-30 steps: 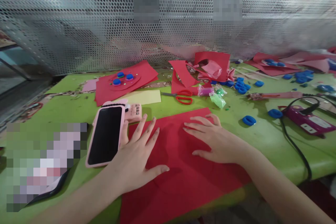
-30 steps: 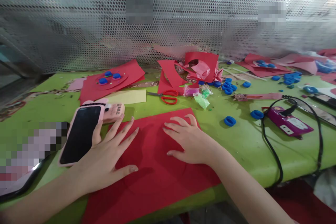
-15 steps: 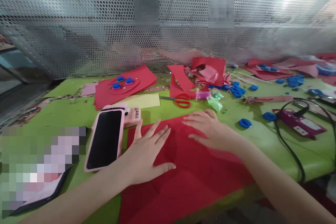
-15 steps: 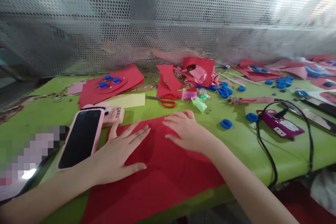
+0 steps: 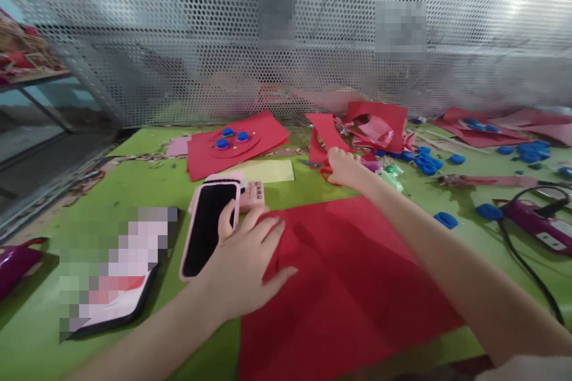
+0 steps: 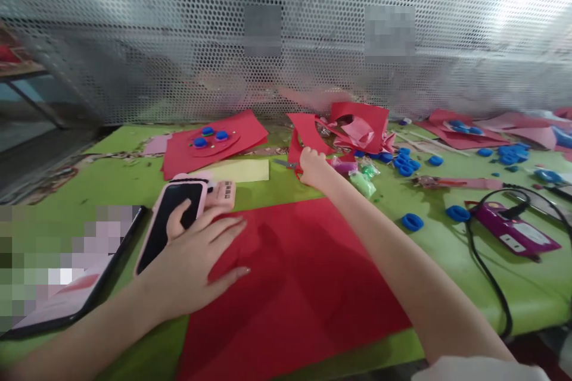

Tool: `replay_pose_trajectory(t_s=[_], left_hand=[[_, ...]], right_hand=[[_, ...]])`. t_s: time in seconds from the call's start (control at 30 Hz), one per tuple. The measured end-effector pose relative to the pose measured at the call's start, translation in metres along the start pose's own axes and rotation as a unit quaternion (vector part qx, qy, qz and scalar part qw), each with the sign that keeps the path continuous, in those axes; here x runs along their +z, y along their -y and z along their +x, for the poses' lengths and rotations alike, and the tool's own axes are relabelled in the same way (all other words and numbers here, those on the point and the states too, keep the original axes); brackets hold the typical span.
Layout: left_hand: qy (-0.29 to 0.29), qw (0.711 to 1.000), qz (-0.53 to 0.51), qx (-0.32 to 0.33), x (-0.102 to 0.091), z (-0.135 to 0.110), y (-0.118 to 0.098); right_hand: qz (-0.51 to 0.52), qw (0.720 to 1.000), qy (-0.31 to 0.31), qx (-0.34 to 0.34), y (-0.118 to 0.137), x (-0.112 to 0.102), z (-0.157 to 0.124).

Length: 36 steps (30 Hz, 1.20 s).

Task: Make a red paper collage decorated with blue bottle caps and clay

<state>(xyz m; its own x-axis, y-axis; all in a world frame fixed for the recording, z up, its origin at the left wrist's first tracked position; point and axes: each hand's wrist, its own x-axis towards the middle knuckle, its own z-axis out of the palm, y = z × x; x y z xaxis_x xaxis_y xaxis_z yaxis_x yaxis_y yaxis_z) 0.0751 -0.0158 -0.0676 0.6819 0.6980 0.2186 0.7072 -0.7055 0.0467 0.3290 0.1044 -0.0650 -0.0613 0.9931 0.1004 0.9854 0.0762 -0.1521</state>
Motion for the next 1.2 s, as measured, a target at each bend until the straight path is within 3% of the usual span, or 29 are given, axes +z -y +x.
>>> replay_pose_trajectory(t_s=[0.13, 0.3, 0.4, 0.57, 0.8, 1.2], left_hand=[[0.026, 0.997, -0.068, 0.03, 0.002, -0.014, -0.006], [0.052, 0.992, -0.094, 0.059, 0.011, -0.018, -0.006], [0.073, 0.991, -0.105, 0.049, 0.011, -0.017, -0.005], [0.079, 0.99, -0.107, 0.041, 0.007, -0.017, -0.006], [0.093, 0.989, -0.11, 0.043, 0.007, -0.014, -0.006], [0.081, 0.991, -0.105, 0.036, 0.009, -0.012, -0.004]], right_hand=[[0.238, 0.971, -0.03, 0.007, 0.017, -0.012, -0.025], [0.475, 0.88, -0.006, -0.015, 0.048, 0.002, -0.057], [0.542, 0.841, 0.011, -0.002, 0.056, 0.02, -0.069], [0.589, 0.808, 0.03, 0.002, 0.053, 0.034, -0.073], [0.618, 0.785, 0.044, -0.018, 0.048, 0.032, -0.08], [0.583, 0.812, -0.012, 0.011, -0.003, 0.017, -0.117]])
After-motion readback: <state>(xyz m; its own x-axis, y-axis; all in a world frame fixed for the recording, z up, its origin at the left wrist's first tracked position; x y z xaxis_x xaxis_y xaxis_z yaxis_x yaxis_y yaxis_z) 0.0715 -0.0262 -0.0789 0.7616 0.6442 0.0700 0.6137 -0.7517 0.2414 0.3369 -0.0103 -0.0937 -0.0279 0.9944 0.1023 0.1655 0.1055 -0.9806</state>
